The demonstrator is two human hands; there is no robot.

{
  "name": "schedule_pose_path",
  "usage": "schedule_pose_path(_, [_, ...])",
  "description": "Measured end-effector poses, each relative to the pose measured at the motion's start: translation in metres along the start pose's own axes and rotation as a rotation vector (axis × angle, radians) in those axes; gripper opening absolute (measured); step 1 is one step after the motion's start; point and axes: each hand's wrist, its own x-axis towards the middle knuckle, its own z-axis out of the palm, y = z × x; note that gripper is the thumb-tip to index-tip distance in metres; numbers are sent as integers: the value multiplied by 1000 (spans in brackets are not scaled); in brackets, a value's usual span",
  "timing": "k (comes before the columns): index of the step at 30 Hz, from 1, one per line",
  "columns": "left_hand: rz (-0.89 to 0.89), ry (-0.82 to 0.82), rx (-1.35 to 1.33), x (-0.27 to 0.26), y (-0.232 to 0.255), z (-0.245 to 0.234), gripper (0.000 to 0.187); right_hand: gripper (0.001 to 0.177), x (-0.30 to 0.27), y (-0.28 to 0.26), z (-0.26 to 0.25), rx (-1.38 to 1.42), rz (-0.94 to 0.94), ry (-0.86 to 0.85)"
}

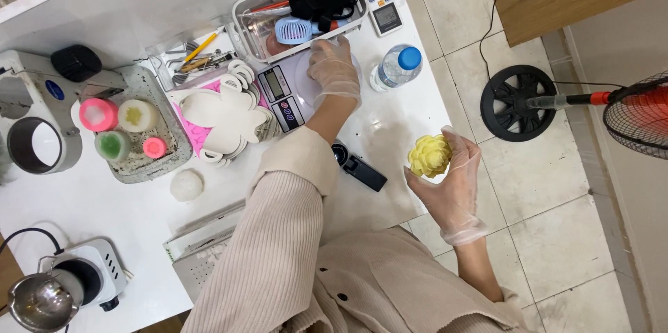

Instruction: Remove a wax flower from a silicone mold and refine its details using a picking tool.

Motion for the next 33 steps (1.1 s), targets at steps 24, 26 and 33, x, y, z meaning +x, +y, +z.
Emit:
schedule_pose_path(24, [304, 151, -17, -36, -120, -8, 62, 92, -3, 2, 9, 28, -157, -18])
schedule_pose_path(26, [311, 159, -15, -41, -118, -6, 62, 93, -6, -2, 5, 8, -146, -28])
schedule_pose_path(33, [112, 87, -319, -31, -120, 26, 69, 94, -4, -2, 0, -5, -66, -25])
